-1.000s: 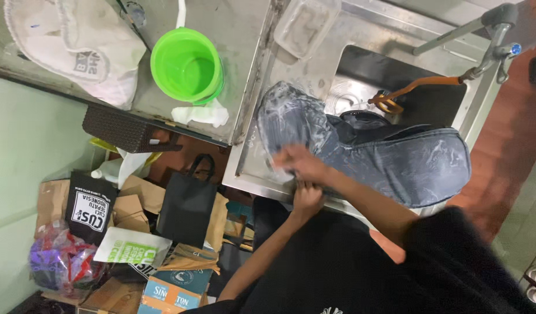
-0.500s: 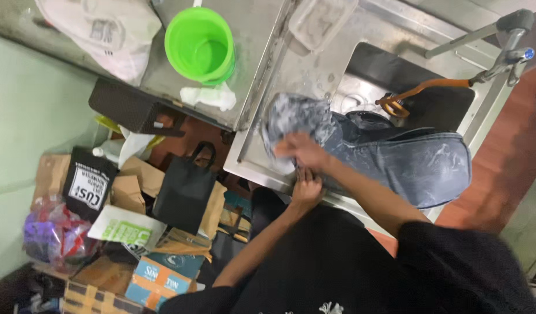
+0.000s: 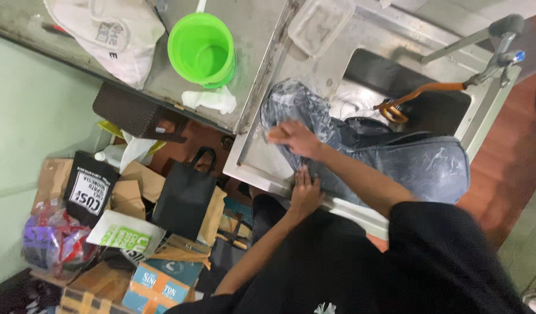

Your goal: The person cleans a gray bag by applying soap with a brush and scrubbing the surface of the bag at a sink.

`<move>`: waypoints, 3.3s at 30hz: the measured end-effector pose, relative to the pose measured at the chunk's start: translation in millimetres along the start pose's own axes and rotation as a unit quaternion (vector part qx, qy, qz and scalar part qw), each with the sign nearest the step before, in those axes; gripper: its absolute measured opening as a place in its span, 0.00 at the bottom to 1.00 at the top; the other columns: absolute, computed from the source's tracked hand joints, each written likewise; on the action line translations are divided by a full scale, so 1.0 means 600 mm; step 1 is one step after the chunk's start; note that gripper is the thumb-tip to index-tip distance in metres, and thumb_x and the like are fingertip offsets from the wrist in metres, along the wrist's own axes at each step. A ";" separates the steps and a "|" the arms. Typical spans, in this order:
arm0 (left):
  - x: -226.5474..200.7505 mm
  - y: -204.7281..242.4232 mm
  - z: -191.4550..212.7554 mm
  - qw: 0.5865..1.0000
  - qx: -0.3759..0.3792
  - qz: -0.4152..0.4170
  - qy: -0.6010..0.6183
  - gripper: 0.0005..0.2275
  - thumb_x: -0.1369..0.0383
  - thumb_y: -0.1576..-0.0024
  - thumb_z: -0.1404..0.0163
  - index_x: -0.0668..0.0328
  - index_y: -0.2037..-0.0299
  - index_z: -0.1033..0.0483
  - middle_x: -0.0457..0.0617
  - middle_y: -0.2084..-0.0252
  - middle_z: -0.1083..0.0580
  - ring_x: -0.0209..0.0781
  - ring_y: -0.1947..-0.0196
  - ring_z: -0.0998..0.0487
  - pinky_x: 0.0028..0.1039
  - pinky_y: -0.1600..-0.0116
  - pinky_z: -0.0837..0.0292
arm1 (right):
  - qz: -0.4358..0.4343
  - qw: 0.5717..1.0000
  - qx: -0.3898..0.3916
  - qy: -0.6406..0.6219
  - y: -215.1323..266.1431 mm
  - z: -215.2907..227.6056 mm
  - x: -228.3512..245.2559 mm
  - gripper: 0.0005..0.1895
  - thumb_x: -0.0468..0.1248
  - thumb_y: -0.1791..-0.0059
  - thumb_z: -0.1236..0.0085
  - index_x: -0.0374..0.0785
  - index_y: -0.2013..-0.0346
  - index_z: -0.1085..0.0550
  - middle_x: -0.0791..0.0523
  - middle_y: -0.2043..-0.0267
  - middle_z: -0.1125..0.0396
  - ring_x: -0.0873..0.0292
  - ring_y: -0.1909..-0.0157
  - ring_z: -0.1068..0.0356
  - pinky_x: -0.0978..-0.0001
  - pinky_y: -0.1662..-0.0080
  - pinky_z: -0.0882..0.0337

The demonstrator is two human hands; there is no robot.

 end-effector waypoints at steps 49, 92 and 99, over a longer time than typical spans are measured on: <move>0.000 0.030 0.001 0.998 -0.051 -0.023 -0.026 0.27 0.50 0.52 0.37 0.59 0.47 0.20 0.74 0.43 0.26 0.69 0.38 0.26 0.45 0.35 0.28 | -0.337 0.840 -0.319 -0.282 0.131 0.060 -0.070 0.18 0.39 0.45 0.61 0.48 0.45 0.26 0.51 0.55 0.35 0.48 0.56 0.35 0.50 0.48 0.37; -0.007 0.017 0.021 1.000 -0.008 0.012 -0.005 0.21 0.58 0.47 0.42 0.64 0.48 0.19 0.70 0.40 0.26 0.57 0.54 0.19 0.42 0.52 0.28 | -0.145 0.917 -0.370 -0.038 0.061 0.005 -0.213 0.32 0.29 0.59 0.43 0.50 0.39 0.23 0.49 0.40 0.32 0.37 0.35 0.37 0.40 0.33 0.43; -0.009 -0.001 0.048 1.000 0.012 0.008 0.006 0.23 0.58 0.49 0.40 0.63 0.47 0.19 0.70 0.42 0.25 0.59 0.51 0.19 0.43 0.49 0.26 | -0.195 0.426 -0.696 -0.544 0.152 -0.027 -0.313 0.11 0.23 0.47 0.47 0.36 0.58 0.39 0.56 0.59 0.28 0.55 0.43 0.24 0.79 0.49 0.27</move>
Point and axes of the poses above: each hand's wrist, its own y-axis away from the middle knuckle, its own z-axis out of the back of the hand, x = y × z, the point moved 5 cm from there along -y, towards the middle knuckle
